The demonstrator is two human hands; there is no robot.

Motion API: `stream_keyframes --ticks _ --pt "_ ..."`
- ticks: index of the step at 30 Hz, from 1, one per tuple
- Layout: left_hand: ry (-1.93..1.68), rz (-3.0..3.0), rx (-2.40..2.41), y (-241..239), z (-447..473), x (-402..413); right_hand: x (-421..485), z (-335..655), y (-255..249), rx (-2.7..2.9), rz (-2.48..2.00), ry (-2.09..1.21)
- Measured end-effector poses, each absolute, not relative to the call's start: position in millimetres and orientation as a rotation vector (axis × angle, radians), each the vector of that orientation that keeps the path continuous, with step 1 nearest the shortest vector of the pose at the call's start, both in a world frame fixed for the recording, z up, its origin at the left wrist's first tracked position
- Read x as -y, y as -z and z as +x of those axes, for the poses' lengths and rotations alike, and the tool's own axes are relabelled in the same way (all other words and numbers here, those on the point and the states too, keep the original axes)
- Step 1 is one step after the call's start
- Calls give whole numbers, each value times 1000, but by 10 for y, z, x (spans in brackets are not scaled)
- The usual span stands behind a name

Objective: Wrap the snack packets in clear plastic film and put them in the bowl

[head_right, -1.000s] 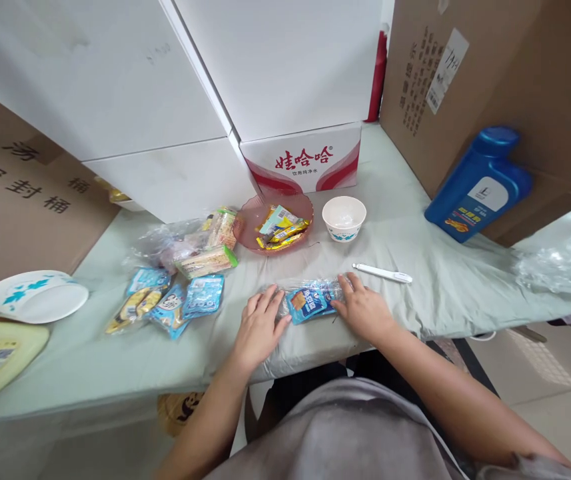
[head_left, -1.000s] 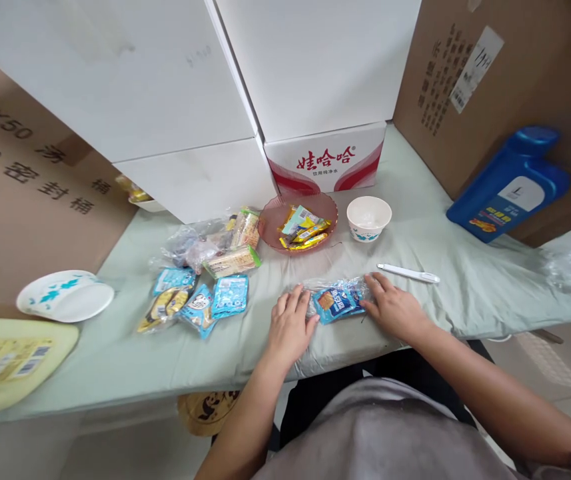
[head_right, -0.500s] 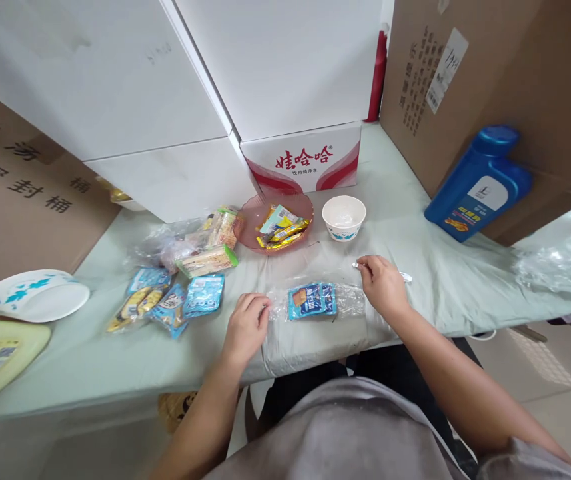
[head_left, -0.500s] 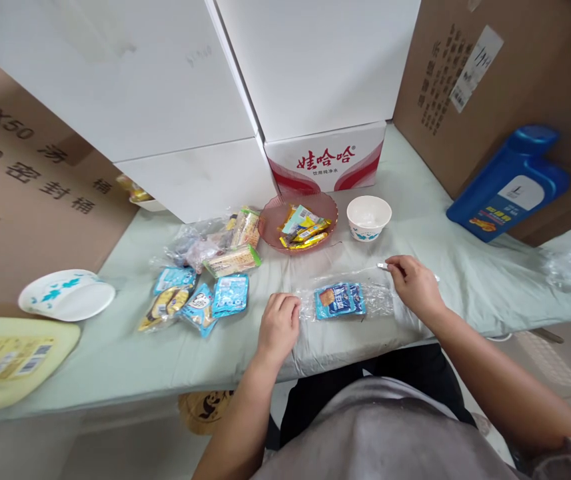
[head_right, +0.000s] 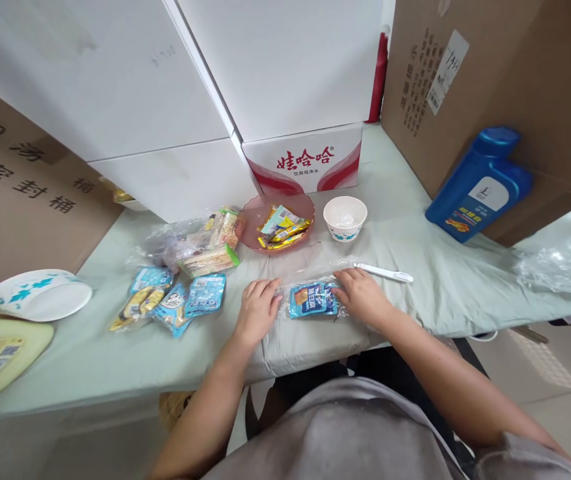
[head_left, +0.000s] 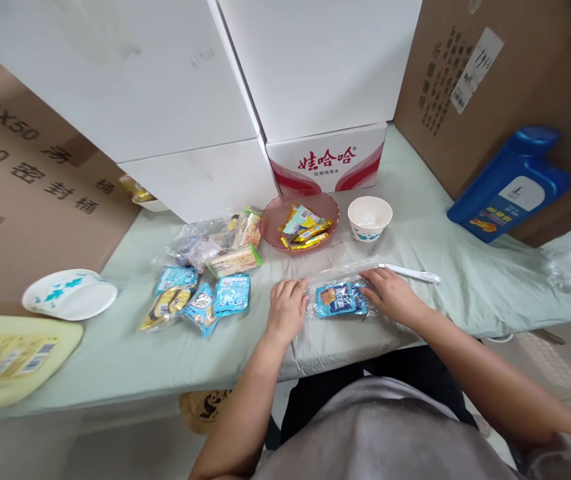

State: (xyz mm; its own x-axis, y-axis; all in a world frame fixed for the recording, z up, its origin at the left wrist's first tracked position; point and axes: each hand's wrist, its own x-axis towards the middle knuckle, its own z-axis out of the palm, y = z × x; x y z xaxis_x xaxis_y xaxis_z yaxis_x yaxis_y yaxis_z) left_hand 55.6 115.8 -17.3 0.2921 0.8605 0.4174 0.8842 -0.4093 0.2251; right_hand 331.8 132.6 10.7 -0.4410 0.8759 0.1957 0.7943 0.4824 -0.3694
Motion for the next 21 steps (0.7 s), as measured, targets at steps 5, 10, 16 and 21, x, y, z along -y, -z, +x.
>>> stream_keyframes --ticks 5,10,16,21 --pt "1070 -2422 1615 69 468 -1110 -1345 3411 -138 2366 -1406 -363" --pt "1188 -2487 1500 -119 353 -862 -1158 3471 -355 2317 -1136 -309" --pt "1018 -2997 1327 -363 198 -474 -754 3572 -601 2587 -896 -696" --pt "279 -3291 1506 -423 91 -275 -491 3636 -614 2894 -1113 -854"
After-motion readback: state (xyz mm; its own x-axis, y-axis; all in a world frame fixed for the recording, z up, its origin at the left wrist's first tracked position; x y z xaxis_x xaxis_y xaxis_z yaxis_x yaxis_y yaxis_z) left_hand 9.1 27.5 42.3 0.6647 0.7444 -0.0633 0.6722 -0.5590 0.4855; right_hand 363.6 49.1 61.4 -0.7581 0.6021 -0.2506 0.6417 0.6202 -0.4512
